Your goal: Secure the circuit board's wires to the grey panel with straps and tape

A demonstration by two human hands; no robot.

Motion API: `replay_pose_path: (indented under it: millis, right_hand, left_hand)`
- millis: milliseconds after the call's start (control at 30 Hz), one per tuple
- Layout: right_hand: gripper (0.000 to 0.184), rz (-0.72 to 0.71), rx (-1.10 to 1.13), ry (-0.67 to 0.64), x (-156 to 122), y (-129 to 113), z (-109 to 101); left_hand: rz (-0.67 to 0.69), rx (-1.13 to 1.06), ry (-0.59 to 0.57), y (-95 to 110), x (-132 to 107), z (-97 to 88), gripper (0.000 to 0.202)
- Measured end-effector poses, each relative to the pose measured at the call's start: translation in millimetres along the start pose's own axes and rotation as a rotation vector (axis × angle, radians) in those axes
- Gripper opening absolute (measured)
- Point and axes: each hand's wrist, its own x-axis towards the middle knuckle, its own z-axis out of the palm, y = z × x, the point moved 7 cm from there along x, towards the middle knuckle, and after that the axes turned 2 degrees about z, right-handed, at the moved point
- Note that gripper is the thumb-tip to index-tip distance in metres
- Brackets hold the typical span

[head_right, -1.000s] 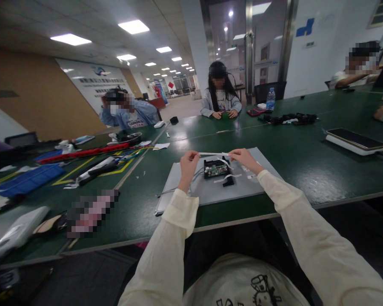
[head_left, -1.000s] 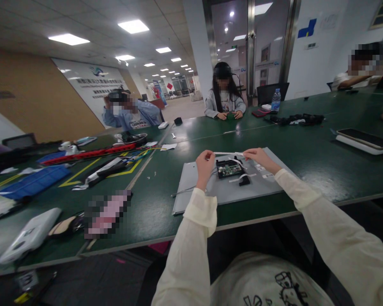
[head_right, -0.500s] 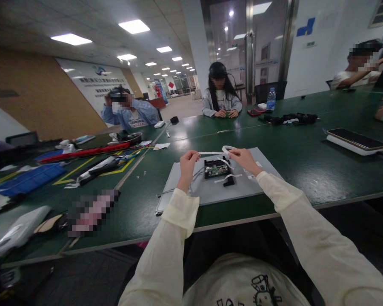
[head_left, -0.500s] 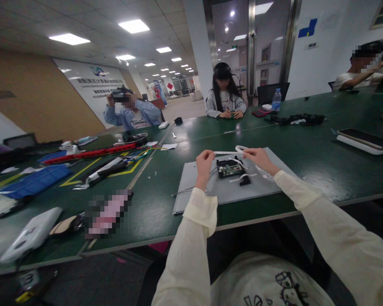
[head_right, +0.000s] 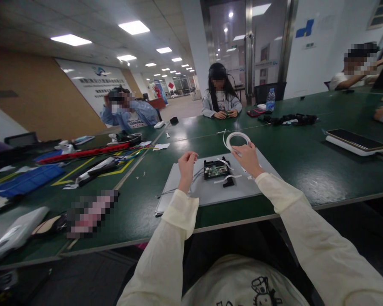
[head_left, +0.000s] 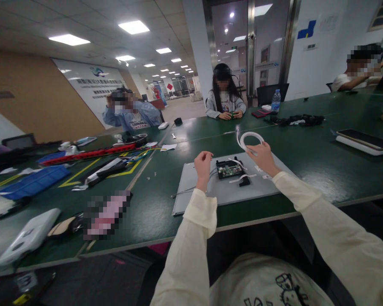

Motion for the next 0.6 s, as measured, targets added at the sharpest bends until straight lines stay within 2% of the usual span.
replay_pose_path:
  millis: [200, 400, 467, 600]
  right_hand:
    - [0.028, -0.121, -0.077, 0.000, -3, -8, 3]
    - [0.025, -0.261, -0.114, -0.054, -10, -30, 9]
    - [0.024, -0.309, -0.122, -0.071, -12, -40, 11]
    - [0.023, -0.357, -0.124, -0.074, -16, -54, 11]
  left_hand:
    - [0.186, 0.175, -0.056, 16, -11, 12.2, 0.013]
    - [0.588, 0.482, -0.207, 57, -41, 36.9, 0.013]
    - [0.686, 0.592, -0.265, 66, -52, 47.2, 0.015]
    - [0.710, 0.755, -0.277, 69, -60, 55.7, 0.030]
